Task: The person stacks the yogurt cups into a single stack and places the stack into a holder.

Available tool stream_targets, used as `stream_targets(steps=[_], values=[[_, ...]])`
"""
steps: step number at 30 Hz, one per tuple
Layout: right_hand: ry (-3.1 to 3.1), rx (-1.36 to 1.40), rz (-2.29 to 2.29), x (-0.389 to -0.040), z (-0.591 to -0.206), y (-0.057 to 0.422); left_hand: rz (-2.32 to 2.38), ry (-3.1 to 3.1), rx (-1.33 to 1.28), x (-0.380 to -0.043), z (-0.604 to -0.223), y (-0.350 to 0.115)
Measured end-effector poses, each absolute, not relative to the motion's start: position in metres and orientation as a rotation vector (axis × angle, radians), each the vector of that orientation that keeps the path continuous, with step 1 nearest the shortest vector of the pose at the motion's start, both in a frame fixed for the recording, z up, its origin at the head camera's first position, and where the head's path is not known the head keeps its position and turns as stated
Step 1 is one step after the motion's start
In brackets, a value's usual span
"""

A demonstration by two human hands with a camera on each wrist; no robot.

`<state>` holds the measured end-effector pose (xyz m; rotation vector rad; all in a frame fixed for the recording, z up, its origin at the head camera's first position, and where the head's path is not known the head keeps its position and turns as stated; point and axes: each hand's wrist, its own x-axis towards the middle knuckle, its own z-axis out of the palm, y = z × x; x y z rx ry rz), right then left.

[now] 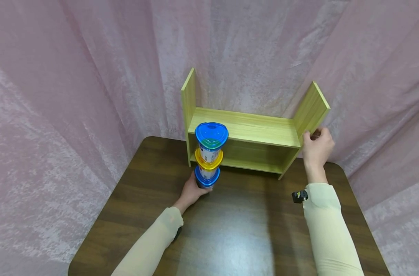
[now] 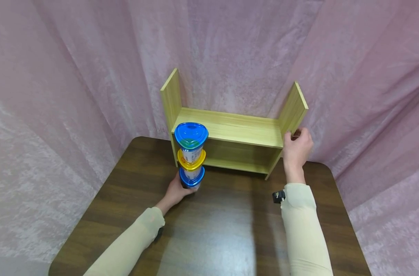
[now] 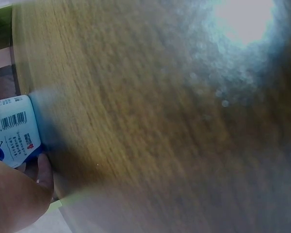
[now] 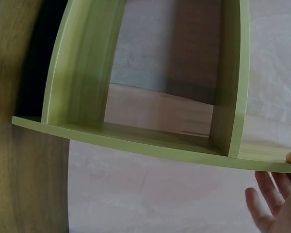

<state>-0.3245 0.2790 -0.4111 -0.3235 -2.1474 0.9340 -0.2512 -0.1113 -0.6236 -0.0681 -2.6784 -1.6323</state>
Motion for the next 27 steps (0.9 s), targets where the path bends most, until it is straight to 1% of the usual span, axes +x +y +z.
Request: stream_targets(steps=[11, 27], values=[[-2.077, -0.340, 0.864, -0.325, -0.414, 0.275, -1.647, -2.672, -0.059, -0.249, -0.623, -0.112], [-2.083, -0.326, 0.891, -0.326, -0.415, 0.267, -1.645, -2.638, -0.042, -0.250, -0.628, -0.114]])
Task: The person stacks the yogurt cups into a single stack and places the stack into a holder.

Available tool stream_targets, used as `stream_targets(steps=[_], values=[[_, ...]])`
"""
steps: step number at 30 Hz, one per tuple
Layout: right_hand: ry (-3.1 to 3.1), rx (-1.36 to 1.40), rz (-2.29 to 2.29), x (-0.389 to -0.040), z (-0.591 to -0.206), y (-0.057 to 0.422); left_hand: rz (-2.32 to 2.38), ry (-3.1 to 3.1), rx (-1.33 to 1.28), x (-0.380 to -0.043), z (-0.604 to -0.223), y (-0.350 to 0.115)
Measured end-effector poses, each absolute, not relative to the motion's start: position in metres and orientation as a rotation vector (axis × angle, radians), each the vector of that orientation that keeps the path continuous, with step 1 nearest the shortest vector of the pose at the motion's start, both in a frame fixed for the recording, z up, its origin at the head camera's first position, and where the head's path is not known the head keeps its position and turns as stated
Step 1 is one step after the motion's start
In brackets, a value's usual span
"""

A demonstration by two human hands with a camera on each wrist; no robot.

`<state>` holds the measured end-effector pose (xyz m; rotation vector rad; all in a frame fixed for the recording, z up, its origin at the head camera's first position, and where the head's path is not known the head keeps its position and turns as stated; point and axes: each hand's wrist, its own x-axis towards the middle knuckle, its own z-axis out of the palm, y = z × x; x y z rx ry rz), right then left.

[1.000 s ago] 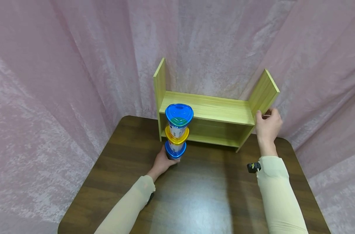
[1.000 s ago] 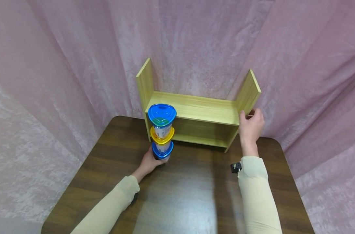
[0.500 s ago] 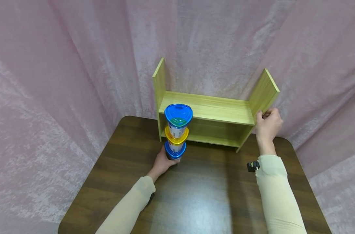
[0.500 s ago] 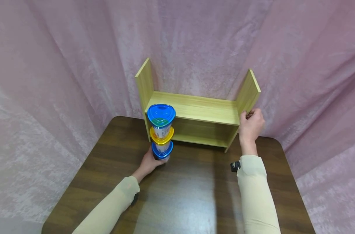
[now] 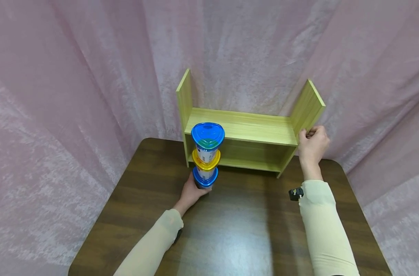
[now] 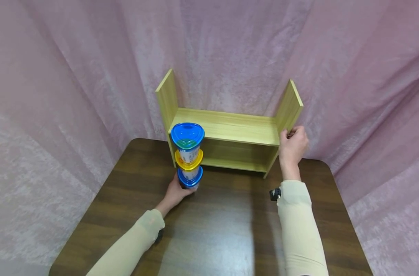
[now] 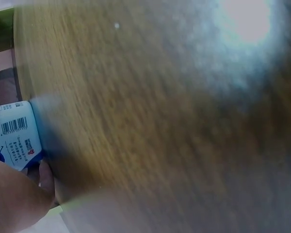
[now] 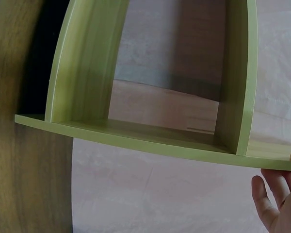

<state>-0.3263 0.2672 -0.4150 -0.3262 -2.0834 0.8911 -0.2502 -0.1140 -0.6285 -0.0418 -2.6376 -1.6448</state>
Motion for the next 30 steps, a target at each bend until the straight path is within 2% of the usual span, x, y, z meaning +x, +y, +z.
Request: stream_targets(steps=[30], values=[[-2.058, -0.268, 0.929, -0.335, -0.419, 0.252, -1.578, -2.628, -0.046, -0.247, -0.626, -0.120]])
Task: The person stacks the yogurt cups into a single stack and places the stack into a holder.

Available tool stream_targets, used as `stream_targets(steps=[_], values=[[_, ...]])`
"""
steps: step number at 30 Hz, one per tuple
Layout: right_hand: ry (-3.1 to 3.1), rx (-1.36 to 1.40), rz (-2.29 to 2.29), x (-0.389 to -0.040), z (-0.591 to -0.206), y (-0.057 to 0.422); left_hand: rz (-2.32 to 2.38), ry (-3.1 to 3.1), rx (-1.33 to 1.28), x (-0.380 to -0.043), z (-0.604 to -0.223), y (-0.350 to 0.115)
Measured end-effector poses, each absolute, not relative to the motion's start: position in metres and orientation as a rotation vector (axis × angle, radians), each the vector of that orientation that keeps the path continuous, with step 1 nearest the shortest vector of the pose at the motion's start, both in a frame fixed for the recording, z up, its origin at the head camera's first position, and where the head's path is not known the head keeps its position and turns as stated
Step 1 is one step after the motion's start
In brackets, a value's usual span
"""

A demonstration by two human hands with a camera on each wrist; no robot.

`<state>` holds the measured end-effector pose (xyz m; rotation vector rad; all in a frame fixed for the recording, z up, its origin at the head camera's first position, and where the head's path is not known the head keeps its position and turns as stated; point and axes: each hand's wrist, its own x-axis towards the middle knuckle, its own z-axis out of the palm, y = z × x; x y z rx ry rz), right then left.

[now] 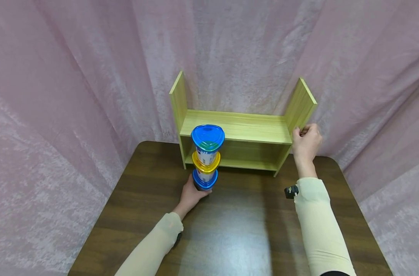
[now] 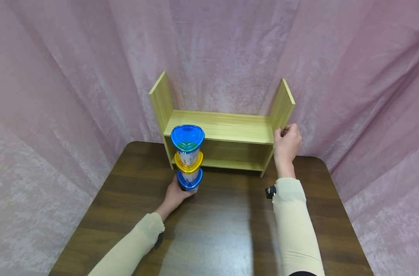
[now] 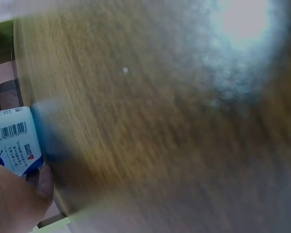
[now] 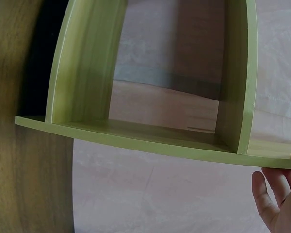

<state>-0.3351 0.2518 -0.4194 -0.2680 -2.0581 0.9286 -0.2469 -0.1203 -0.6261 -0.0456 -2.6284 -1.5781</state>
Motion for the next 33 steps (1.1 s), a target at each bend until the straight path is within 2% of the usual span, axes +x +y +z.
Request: stream_targets(steps=[33], values=[[-2.075, -0.286, 0.974, -0.3328, -0.4200, 0.2441, -1.599, -2.626, -0.049, -0.2496, -0.6180, -0.1217]])
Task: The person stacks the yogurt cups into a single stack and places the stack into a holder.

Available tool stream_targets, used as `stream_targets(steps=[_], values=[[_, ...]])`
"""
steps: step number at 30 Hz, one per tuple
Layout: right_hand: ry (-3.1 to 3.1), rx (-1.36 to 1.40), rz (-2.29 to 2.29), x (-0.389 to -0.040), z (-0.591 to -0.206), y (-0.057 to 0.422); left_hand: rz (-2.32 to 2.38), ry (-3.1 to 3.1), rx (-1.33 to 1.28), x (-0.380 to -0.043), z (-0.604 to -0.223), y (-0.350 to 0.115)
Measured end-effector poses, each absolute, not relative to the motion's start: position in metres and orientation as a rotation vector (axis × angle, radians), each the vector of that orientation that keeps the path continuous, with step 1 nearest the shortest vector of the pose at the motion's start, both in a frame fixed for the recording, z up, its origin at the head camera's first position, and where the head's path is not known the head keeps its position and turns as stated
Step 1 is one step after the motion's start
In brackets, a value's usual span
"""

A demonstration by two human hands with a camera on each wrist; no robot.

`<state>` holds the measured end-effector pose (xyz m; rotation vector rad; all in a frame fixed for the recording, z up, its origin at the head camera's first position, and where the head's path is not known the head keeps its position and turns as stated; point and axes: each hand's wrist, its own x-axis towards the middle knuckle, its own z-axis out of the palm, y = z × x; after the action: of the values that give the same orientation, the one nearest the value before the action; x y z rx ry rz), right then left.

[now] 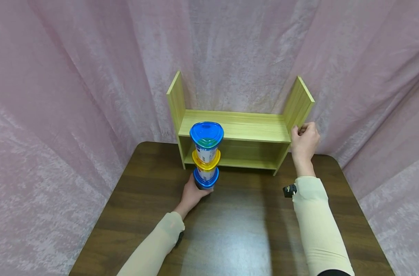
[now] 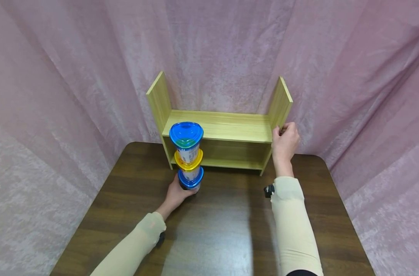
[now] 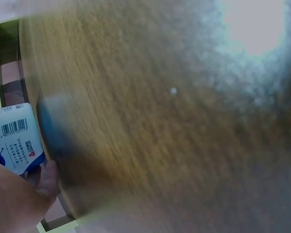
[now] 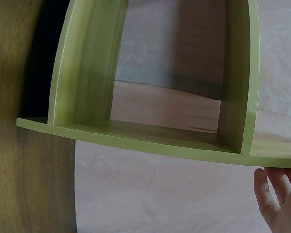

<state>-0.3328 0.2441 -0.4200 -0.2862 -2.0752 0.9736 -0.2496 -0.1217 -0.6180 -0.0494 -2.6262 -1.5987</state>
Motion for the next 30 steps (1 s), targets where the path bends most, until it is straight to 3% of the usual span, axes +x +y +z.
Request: stream_targets(steps=[30], values=[[-2.081, -0.284, 0.968, -0.330, -0.421, 0.242, -1.567, -2.667, -0.136, -0.247, -0.604, -0.116]])
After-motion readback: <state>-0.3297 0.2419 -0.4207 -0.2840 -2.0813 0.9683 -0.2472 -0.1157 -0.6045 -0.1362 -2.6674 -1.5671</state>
